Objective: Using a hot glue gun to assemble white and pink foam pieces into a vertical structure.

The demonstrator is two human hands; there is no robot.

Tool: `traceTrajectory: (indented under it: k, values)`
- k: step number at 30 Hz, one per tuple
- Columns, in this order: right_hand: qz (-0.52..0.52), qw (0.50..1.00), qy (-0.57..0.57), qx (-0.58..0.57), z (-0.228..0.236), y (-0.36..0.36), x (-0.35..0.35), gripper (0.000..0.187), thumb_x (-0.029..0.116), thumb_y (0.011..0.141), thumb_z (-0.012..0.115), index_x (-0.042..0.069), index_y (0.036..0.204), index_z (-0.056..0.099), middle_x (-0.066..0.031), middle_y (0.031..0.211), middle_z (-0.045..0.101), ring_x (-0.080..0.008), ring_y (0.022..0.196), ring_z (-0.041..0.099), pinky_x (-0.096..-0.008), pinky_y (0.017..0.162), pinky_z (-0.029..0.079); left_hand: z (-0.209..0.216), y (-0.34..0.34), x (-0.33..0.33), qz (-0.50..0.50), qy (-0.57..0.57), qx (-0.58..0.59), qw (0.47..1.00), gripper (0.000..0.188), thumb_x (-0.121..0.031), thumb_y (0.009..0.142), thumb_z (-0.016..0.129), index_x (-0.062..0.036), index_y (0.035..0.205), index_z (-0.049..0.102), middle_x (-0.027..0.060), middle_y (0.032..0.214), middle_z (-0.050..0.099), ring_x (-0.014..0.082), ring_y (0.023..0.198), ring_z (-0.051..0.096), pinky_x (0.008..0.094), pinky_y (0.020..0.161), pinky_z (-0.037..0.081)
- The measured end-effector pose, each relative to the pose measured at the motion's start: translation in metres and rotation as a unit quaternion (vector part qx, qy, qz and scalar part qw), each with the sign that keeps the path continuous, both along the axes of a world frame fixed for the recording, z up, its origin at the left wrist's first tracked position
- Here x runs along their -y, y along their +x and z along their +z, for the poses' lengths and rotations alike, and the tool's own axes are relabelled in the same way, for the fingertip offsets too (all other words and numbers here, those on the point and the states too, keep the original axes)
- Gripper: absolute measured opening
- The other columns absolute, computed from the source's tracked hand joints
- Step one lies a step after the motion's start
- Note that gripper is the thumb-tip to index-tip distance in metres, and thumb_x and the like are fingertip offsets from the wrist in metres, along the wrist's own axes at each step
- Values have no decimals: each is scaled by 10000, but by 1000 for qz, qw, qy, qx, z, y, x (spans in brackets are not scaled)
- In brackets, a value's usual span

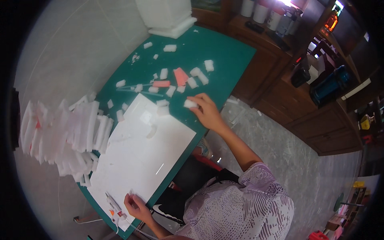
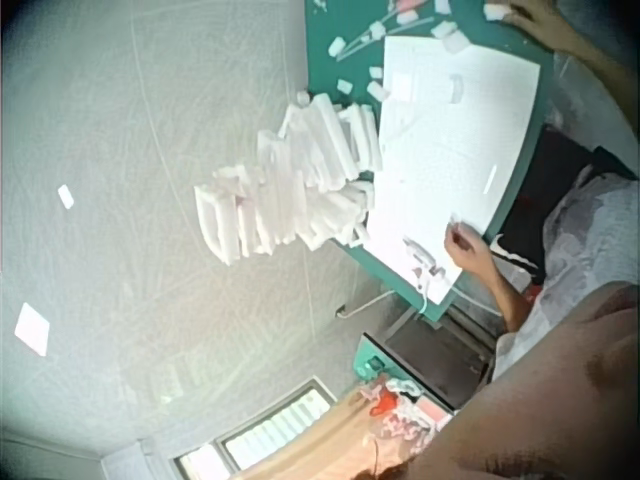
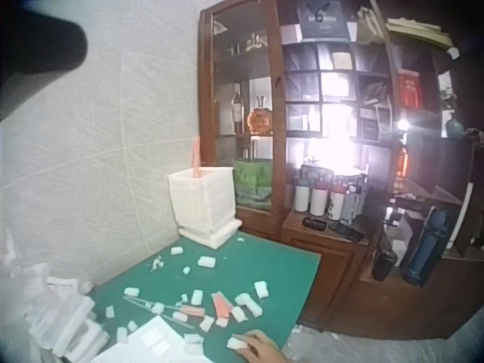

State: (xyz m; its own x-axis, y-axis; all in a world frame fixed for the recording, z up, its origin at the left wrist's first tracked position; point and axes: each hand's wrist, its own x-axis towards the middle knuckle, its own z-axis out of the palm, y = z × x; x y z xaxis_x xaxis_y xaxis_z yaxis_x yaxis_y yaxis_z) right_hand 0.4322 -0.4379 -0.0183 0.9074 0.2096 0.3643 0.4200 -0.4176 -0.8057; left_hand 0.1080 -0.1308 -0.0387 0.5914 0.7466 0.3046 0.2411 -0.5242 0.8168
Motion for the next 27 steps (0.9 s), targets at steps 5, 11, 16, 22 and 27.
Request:
traceTrajectory:
  k: [5, 11, 16, 22, 27]
  values:
    - [2, 998, 50, -48, 2, 6, -3, 393, 33, 845, 716, 70, 1234, 669, -95, 1008, 611, -190, 795, 614, -285, 716, 504, 0, -3, -3, 22, 11, -24, 999, 300, -54, 983, 587, 69, 1256, 567, 114, 1028, 623, 179, 925, 587, 303, 823, 513]
    - [6, 994, 46, -102, 2, 17, -11, 299, 27, 808, 750, 67, 1104, 740, -80, 908, 642, -177, 736, 635, -273, 676, 514, -3, -2, 0, 51, 42, -17, 998, 268, -63, 966, 594, 79, 1193, 588, 142, 1003, 627, 227, 887, 613, 322, 782, 516]
    - [26, 994, 101, -40, -11, 17, -16, 174, 25, 824, 735, 31, 996, 762, -86, 903, 682, -171, 743, 657, -260, 697, 526, 7, 2, 5, 52, 58, -39, 996, 286, -31, 960, 589, 69, 1228, 580, 120, 993, 630, 198, 899, 590, 316, 836, 498]
    - [26, 991, 127, -10, -11, 20, -15, 164, -59, 915, 609, -43, 1022, 732, -114, 1075, 698, -140, 809, 651, -242, 742, 528, 9, 3, 7, 52, 88, -37, 994, 246, -33, 949, 595, 82, 1166, 600, 163, 1005, 636, 252, 897, 619, 335, 840, 506]
    - [-20, 988, 151, 37, 5, 20, 8, 199, -79, 899, 585, -25, 1029, 726, -139, 1105, 709, -200, 918, 683, -282, 815, 541, 6, 3, 7, 44, 62, -10, 997, 268, -32, 919, 622, 75, 1165, 604, 152, 997, 647, 239, 897, 607, 340, 853, 495]
